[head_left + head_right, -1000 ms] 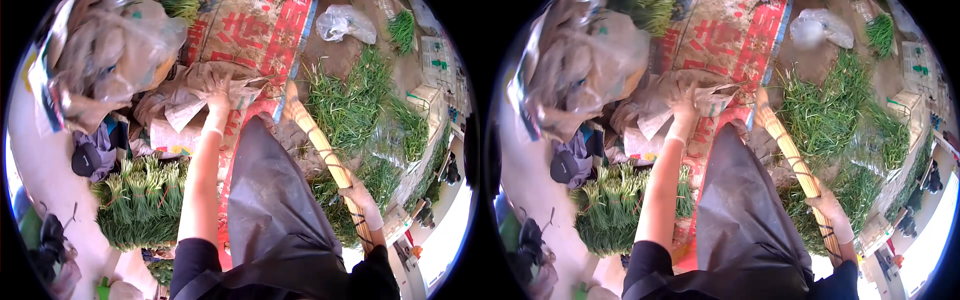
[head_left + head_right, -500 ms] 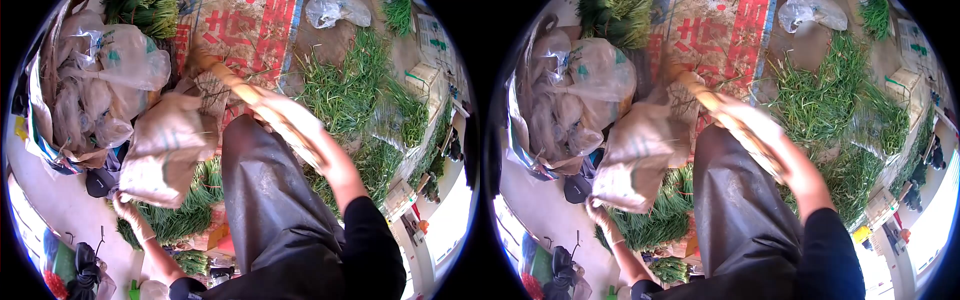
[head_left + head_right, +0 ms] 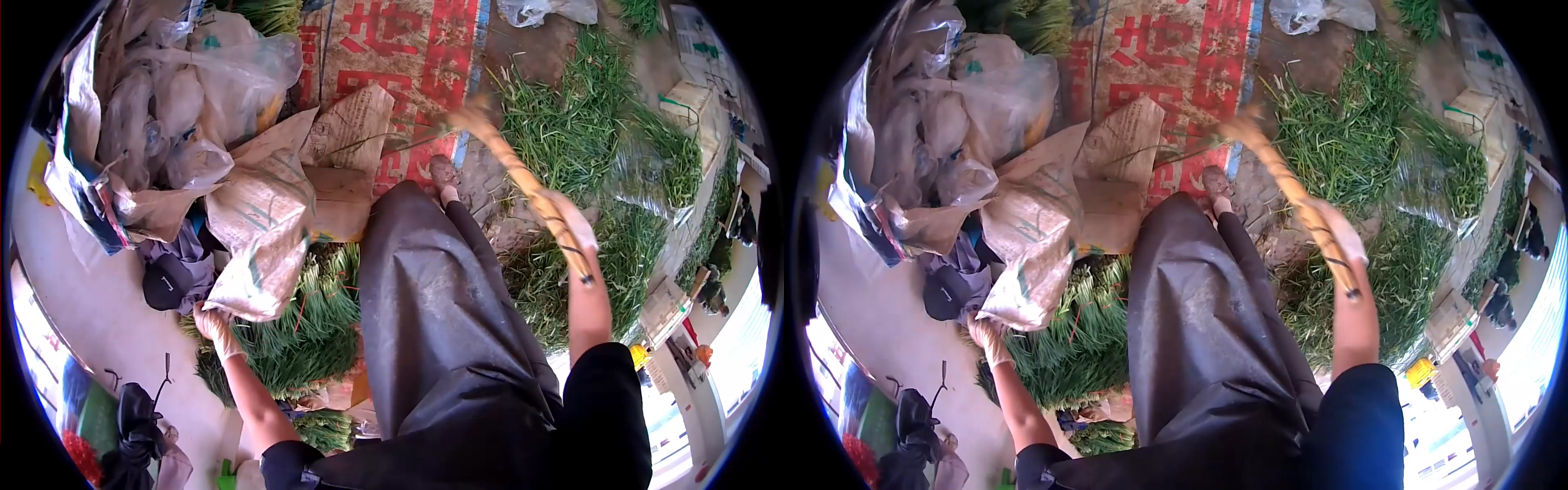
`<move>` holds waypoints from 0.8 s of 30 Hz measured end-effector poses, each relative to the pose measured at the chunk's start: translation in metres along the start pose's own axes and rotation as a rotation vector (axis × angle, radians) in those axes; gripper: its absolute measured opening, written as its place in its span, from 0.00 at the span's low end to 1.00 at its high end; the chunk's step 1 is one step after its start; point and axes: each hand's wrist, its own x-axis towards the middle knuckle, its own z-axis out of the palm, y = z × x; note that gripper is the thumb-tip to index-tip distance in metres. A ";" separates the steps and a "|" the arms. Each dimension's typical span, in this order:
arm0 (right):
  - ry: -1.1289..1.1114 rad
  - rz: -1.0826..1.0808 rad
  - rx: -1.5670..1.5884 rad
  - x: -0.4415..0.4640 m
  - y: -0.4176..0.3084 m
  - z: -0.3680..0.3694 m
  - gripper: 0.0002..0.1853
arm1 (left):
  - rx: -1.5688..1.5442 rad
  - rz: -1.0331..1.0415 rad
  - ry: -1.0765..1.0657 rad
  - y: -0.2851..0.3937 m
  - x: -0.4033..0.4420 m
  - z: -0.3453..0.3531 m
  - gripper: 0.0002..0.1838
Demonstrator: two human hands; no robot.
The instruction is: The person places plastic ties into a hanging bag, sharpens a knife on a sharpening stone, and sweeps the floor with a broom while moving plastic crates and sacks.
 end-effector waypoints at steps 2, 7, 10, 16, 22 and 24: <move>0.178 -0.007 0.039 -0.041 0.012 -0.024 0.18 | -0.037 -0.185 -0.160 0.036 -0.019 0.025 0.11; 0.342 0.171 -0.438 -0.053 0.030 -0.054 0.30 | 1.049 0.414 -0.340 0.087 -0.063 0.087 0.33; 0.266 0.028 -0.371 -0.062 0.014 -0.015 0.33 | 0.859 0.809 -0.203 0.158 -0.123 0.132 0.39; -0.147 -0.164 -0.260 0.087 -0.085 0.089 0.35 | 0.213 1.155 -0.856 0.227 -0.165 0.327 0.29; -0.370 -0.217 -0.168 0.266 -0.113 0.148 0.20 | 0.382 1.187 -0.647 0.208 -0.058 0.545 0.41; -0.328 -0.169 -0.189 0.293 -0.102 0.139 0.18 | 0.401 1.034 -0.748 0.185 -0.025 0.568 0.45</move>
